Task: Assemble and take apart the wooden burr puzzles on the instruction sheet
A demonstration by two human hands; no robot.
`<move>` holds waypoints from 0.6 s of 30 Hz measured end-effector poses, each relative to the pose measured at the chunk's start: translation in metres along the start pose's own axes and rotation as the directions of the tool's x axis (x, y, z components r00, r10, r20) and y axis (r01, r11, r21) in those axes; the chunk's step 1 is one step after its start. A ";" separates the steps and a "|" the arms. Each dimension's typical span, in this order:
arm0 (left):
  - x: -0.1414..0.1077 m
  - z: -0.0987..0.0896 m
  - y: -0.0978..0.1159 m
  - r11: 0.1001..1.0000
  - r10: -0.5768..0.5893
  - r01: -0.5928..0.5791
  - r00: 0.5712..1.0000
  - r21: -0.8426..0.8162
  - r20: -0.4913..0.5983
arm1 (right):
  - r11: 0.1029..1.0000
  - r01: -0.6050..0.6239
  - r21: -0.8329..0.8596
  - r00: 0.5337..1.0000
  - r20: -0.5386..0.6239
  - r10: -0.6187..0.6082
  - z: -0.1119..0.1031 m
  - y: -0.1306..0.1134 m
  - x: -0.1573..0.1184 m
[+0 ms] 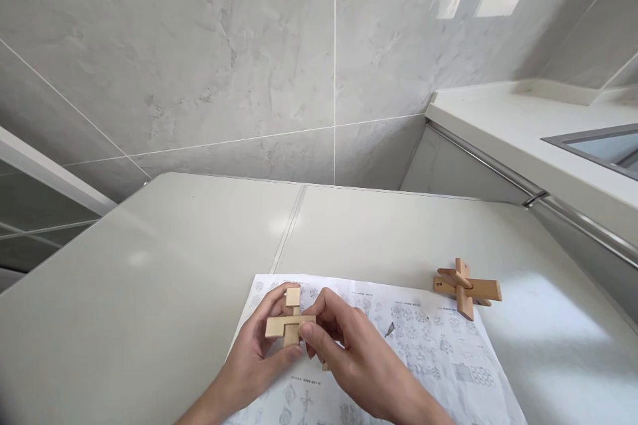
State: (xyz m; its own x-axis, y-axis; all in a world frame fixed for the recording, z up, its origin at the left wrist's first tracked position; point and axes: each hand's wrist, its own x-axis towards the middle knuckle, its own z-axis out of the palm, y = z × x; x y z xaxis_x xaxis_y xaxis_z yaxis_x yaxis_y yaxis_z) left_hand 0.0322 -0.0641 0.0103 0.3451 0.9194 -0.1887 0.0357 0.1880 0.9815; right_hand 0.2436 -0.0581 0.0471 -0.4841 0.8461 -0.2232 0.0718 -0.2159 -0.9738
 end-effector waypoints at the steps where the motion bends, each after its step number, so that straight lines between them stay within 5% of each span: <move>1: 0.000 0.000 0.000 1.000 -0.001 0.001 1.000 -0.001 0.001 | 1.000 0.009 -0.002 1.000 -0.002 -0.009 0.000 0.001 0.000; 18: -0.003 0.000 0.002 0.993 0.084 -0.085 0.996 0.081 0.023 | 1.000 -0.004 -0.022 1.000 -0.008 0.003 0.001 0.002 0.000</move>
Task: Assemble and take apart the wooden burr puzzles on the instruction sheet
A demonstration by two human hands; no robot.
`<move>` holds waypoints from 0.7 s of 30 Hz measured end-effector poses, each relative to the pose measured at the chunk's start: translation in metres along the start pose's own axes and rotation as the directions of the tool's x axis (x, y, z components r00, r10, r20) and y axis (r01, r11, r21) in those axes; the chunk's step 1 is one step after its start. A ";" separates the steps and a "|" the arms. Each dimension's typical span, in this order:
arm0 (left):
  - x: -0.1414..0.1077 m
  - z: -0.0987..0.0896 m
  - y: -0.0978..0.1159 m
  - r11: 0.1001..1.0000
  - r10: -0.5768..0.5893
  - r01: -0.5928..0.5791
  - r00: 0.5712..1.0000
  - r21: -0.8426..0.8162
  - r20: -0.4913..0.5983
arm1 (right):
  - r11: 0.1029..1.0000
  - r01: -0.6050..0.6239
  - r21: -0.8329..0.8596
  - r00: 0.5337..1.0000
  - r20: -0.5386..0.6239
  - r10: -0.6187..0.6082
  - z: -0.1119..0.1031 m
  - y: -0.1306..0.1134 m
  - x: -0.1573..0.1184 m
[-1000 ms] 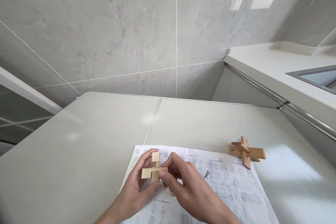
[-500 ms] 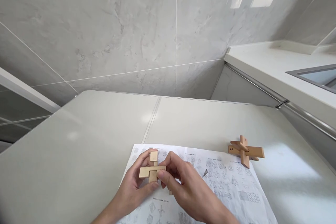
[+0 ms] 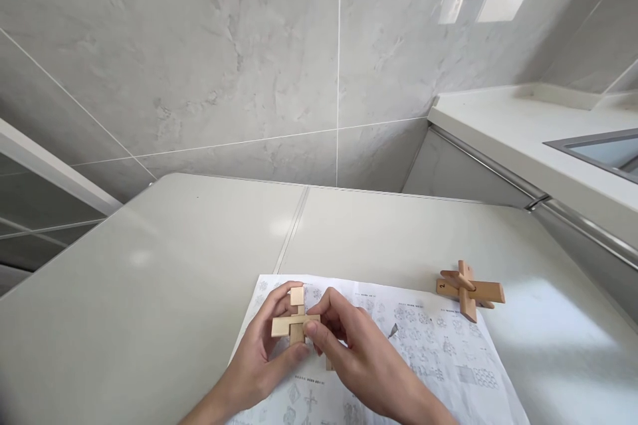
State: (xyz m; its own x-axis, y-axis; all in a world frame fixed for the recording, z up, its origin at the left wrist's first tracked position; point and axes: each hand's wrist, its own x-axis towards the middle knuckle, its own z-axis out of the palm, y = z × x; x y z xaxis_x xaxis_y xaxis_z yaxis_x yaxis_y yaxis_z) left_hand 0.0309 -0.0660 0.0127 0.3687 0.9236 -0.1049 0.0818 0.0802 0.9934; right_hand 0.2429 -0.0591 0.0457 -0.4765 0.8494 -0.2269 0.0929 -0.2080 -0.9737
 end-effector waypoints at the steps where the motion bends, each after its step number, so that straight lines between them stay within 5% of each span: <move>1: 0.000 0.000 0.000 1.000 0.014 -0.014 1.000 0.020 0.001 | 1.000 -0.004 0.000 1.000 0.001 0.004 0.000 0.000 0.000; 9: 0.001 -0.002 -0.007 0.985 0.121 -0.123 0.992 0.125 0.025 | 0.980 -0.080 0.185 0.996 0.062 0.070 -0.003 -0.001 0.004; 21: 0.003 -0.002 -0.006 0.999 -0.003 0.003 1.000 0.035 -0.003 | 0.988 -0.036 0.149 0.998 0.057 0.028 -0.005 0.002 0.004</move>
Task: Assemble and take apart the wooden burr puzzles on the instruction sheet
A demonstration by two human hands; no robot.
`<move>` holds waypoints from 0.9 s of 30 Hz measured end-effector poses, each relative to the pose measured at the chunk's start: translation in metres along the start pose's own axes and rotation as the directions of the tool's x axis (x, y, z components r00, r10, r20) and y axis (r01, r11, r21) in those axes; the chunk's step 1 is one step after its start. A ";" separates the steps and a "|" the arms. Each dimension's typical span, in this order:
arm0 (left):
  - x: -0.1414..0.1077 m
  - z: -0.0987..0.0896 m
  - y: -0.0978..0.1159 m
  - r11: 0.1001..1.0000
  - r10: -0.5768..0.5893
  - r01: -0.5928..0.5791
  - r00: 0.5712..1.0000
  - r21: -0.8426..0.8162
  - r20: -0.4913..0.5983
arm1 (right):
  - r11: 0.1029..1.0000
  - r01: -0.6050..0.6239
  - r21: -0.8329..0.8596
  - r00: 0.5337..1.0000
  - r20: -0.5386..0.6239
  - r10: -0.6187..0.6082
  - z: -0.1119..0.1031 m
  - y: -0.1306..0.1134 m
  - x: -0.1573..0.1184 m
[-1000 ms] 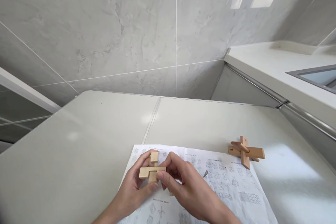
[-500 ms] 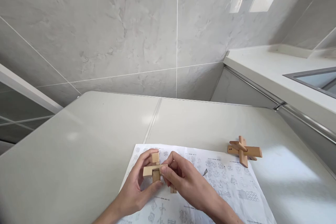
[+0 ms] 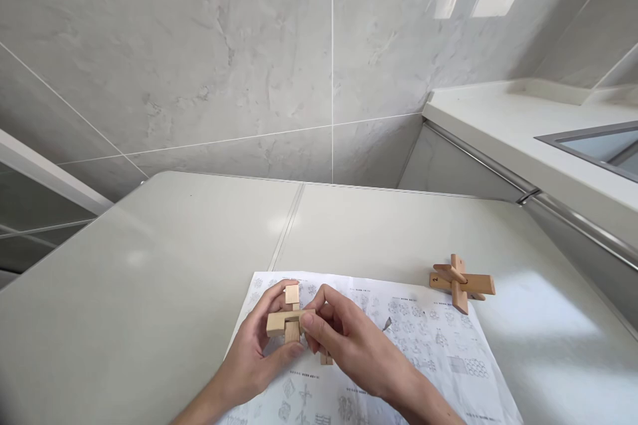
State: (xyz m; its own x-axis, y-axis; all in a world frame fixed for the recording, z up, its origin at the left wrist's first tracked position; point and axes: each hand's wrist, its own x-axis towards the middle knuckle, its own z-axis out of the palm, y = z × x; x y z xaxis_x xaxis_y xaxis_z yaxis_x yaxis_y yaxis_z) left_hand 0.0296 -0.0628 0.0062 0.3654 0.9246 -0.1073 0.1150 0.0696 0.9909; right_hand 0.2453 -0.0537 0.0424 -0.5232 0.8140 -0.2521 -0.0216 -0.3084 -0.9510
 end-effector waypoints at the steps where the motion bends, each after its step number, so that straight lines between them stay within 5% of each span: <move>1: 0.000 0.000 0.000 1.000 -0.001 0.001 1.000 -0.005 0.000 | 1.000 0.005 -0.019 1.000 -0.002 -0.005 0.000 0.000 0.000; 15: 0.000 0.001 0.001 0.999 0.017 -0.017 1.000 -0.050 -0.009 | 0.954 0.113 -0.278 0.989 -0.063 -0.135 0.005 0.002 -0.004; 27: 0.001 0.000 -0.002 0.998 0.035 -0.034 0.999 -0.059 0.016 | 0.965 0.125 -0.232 0.990 -0.034 -0.136 0.003 0.001 -0.003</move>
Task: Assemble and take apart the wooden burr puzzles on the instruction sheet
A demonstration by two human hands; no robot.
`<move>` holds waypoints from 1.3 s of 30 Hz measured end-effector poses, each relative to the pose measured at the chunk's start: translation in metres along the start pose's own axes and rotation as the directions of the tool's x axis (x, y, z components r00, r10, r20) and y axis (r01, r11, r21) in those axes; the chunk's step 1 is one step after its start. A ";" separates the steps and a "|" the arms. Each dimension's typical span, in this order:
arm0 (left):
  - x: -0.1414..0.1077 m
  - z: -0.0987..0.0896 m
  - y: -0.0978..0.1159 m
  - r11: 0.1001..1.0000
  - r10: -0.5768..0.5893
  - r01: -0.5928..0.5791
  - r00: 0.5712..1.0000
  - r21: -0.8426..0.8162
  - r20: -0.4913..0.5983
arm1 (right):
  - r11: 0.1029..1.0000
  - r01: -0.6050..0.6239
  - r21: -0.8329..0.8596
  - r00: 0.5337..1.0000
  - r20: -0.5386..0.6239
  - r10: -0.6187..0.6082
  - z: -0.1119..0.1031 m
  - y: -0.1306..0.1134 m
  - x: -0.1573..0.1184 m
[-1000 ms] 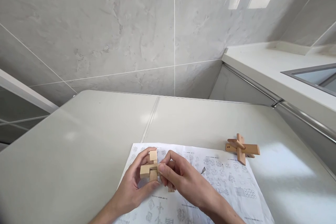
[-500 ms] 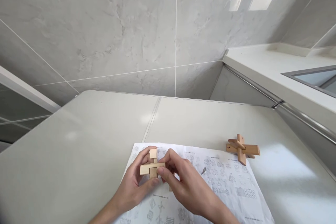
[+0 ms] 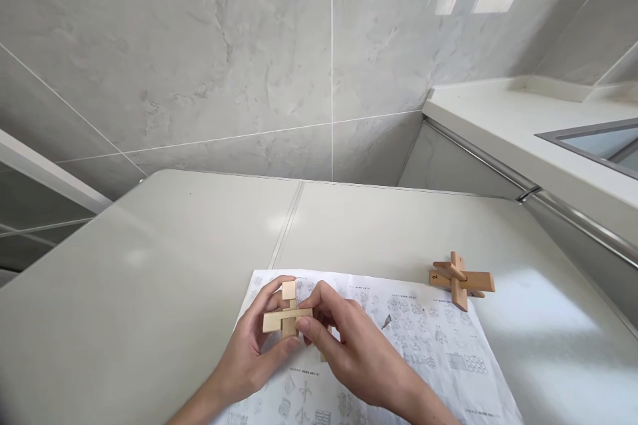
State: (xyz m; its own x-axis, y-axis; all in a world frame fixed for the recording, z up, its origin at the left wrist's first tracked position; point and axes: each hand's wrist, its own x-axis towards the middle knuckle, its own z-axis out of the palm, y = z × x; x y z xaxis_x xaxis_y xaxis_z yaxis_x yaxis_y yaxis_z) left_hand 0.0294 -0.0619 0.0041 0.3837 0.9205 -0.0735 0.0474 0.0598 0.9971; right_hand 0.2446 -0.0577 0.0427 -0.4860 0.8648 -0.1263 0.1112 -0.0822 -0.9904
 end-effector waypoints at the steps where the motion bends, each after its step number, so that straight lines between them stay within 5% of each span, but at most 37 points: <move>1: 0.000 0.000 0.002 1.000 -0.002 0.002 1.000 -0.008 0.002 | 1.000 0.000 0.005 1.000 0.000 0.000 0.001 0.000 0.000; 15: -0.003 0.000 0.001 0.989 0.095 -0.101 0.993 0.110 0.064 | 0.983 -0.128 0.132 0.978 0.179 0.103 -0.015 -0.002 0.003; 39: -0.006 0.004 0.012 0.985 0.097 -0.112 0.989 0.135 0.110 | 0.923 -0.256 0.288 0.952 0.238 0.190 -0.018 -0.003 0.000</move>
State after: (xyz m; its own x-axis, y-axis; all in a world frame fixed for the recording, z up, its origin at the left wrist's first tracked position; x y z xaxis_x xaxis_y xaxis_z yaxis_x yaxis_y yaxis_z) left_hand 0.0312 -0.0682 0.0163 0.4856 0.8739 0.0222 0.1280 -0.0961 0.9871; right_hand 0.2601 -0.0482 0.0469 -0.6482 0.6901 -0.3220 -0.0227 -0.4401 -0.8977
